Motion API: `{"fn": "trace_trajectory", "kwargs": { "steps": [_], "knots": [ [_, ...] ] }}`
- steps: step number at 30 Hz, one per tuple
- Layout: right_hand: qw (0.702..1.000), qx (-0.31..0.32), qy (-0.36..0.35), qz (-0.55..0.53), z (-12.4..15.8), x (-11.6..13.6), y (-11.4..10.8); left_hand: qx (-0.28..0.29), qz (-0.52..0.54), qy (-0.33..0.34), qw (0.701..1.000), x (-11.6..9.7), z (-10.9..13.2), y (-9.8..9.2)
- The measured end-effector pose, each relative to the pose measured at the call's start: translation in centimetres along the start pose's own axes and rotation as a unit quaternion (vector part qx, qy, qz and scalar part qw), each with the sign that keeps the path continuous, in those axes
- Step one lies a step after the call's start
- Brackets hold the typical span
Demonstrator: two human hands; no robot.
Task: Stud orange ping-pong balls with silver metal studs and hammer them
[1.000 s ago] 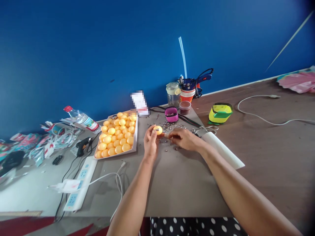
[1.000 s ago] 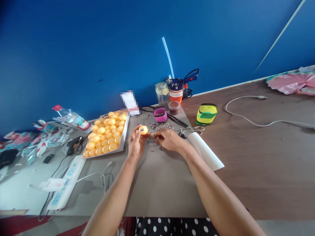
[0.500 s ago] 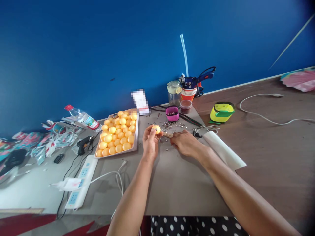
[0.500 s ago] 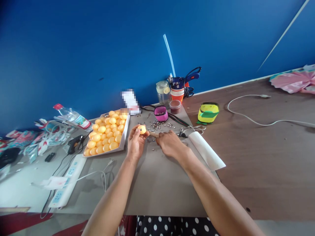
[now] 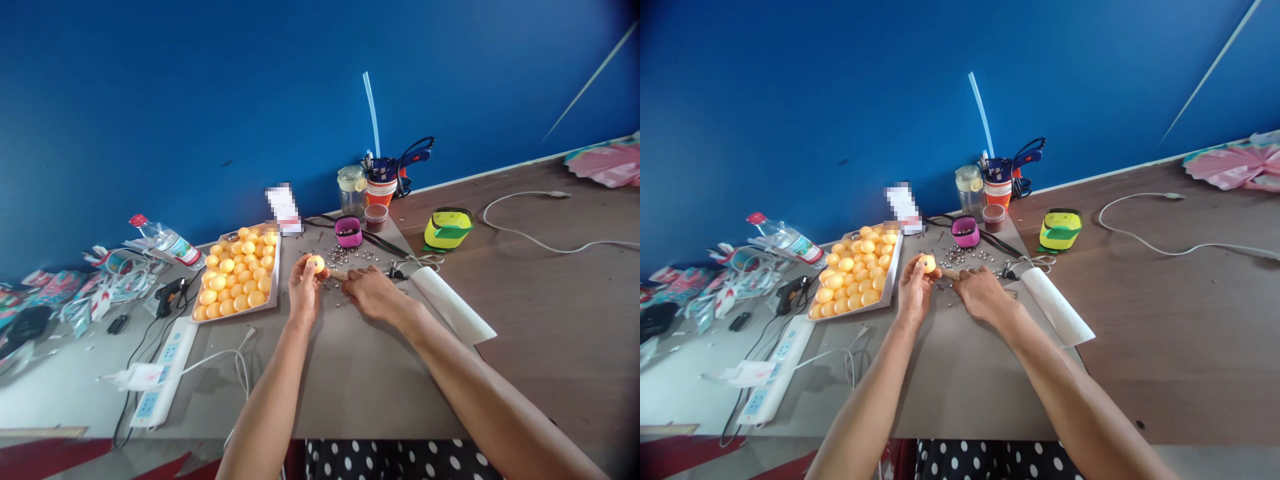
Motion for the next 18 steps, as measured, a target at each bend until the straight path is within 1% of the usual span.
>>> {"fn": "trace_trajectory", "kwargs": {
  "steps": [10,14,18],
  "knots": [
    [0.999,-0.020,0.019,-0.017,-0.21,0.02,-0.15,-0.010,0.066,-0.033,0.997,0.33,-0.12,-0.32],
    [1.000,-0.025,0.001,-0.004,-0.23,0.47,-0.15,0.004,0.047,-0.011,0.999,0.08,0.05,-0.02],
    [1.000,-0.018,0.003,0.001,-0.49,0.59,0.16,0.012,-0.005,0.019,1.000,-0.17,0.33,0.27]
  ]
}}
Point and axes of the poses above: each hand's wrist, its own z-axis away from the middle knuckle, its own y-axis out of the palm, x = y × z, the point moved 6 cm from there along -z, towards the middle knuckle, and after that the axes turned 14 degrees about z, right-handed, at the moved point
